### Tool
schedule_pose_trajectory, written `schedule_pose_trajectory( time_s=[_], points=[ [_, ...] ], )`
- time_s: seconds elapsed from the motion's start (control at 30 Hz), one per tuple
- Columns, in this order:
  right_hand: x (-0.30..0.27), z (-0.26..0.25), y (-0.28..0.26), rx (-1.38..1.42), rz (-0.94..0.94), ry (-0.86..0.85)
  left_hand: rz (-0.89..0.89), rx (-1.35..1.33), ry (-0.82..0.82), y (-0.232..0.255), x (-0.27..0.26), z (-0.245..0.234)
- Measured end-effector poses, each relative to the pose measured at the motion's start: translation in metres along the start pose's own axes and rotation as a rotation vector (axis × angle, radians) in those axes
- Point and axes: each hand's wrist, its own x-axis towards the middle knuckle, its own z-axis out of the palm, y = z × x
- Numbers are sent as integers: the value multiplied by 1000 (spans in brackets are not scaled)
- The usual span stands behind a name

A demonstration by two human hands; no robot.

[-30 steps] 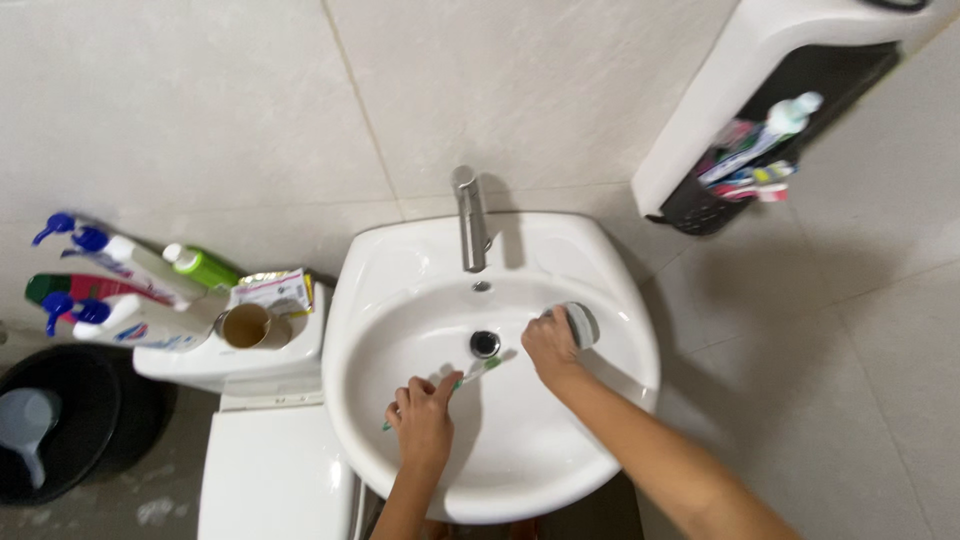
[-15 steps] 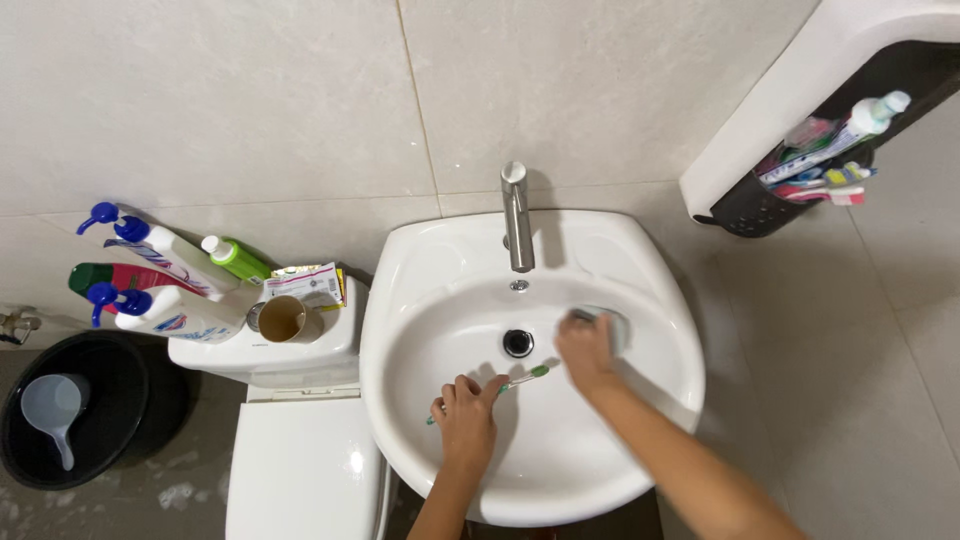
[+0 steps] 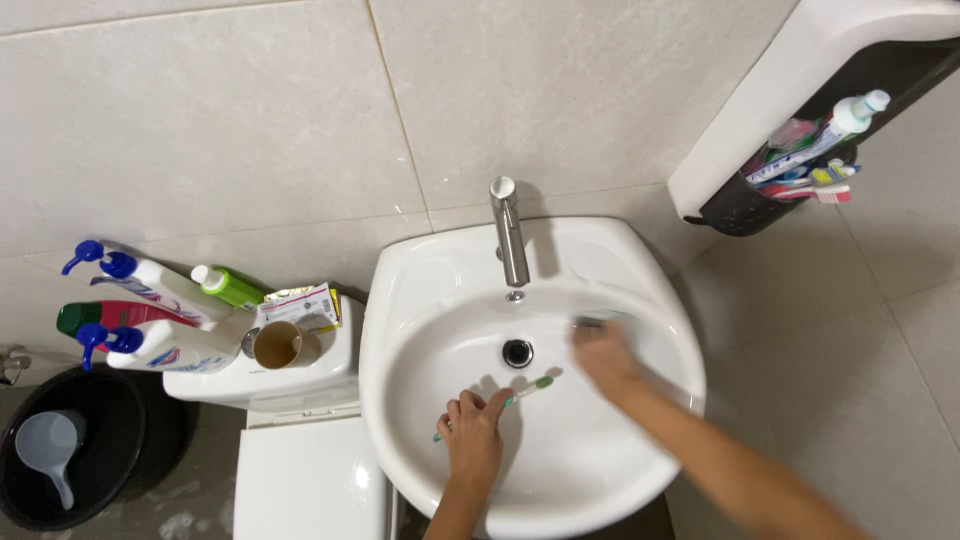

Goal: The person cleans the bathroom sink and faucet using a sponge and a toothbrush, scrubbing the surfaces and rinsing them with water.

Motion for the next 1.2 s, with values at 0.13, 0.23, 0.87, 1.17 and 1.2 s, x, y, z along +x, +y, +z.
schedule_pose_trajectory(
  time_s=[0.13, 0.23, 0.87, 1.17, 1.2],
  points=[
    [44, 21, -57, 167, 30, 234, 38, 75, 60, -7, 4, 7],
    [8, 11, 8, 286, 73, 114, -5, 28, 26, -12, 7, 18],
    [-11, -54, 37, 214, -99, 45, -29, 7, 13, -6, 5, 7],
    [-24, -49, -120, 1240, 173, -194, -76, 36, 222, -16, 20, -43],
    [-20, -68, -155, 1389, 153, -226, -82, 36, 245, -20, 23, -50]
  ],
)
